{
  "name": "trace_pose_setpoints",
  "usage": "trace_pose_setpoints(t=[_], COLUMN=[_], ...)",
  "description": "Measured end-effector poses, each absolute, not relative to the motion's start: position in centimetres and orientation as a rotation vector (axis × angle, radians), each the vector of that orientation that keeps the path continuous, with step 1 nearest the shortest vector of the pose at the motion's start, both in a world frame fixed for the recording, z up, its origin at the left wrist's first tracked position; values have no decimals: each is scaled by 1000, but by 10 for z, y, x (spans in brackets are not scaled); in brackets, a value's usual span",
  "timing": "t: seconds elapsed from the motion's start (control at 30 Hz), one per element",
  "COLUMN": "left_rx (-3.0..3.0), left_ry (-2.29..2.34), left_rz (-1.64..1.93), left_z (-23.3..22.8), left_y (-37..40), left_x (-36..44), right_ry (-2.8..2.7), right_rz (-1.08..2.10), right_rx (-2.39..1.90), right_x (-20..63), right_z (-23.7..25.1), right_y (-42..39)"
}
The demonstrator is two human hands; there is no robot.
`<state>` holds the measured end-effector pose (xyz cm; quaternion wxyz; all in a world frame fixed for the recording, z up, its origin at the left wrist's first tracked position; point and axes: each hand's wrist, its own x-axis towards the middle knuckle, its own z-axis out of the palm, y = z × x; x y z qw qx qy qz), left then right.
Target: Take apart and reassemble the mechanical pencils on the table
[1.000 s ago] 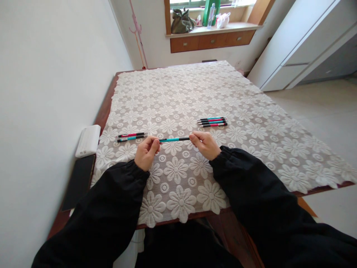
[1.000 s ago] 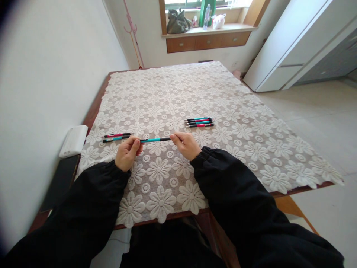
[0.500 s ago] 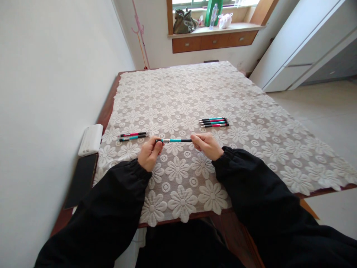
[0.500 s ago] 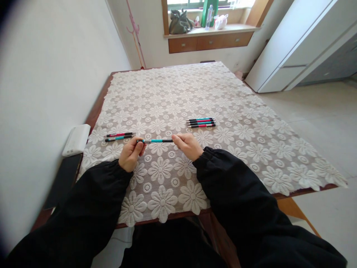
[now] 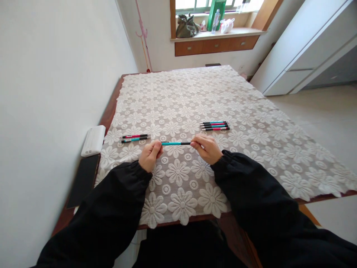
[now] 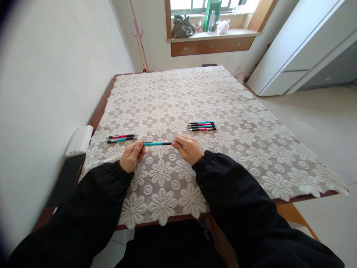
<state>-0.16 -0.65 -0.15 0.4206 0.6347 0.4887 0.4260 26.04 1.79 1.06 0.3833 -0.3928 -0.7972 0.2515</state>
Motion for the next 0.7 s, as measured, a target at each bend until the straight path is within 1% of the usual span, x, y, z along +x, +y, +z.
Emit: trace_pose_setpoints(t=[0.07, 0.2, 0.23, 0.27, 0.37, 0.43, 0.6, 0.7], left_rx=[1647, 1686, 1677, 1663, 1606, 1585, 1712, 1802], left_ry=[1224, 1223, 1226, 1225, 1191, 1184, 1258, 1290], left_rz=[1083, 1039, 1029, 1025, 1040, 1053, 1039, 1017], left_z=[0, 2, 1, 1, 0, -1, 0, 1], left_y=[-8, -9, -9, -9, -9, -9, -8, -7], left_x=[-2, -1, -1, 0, 0, 1, -1, -3], right_ry=[-2015, -1821, -1798, -1800, -1859, -1877, -1930, -1975], right_rz=[796, 1346, 1379, 1337, 1051, 941, 832, 878], right_rx=[-1034, -1042, -1042, -1055, -1114, -1118, -1066, -1073], right_x=[260, 257, 257, 256, 256, 256, 257, 259], right_z=[9, 3, 1, 0, 1, 3, 10, 15], right_y=[18, 22, 24, 24, 25, 24, 20, 18])
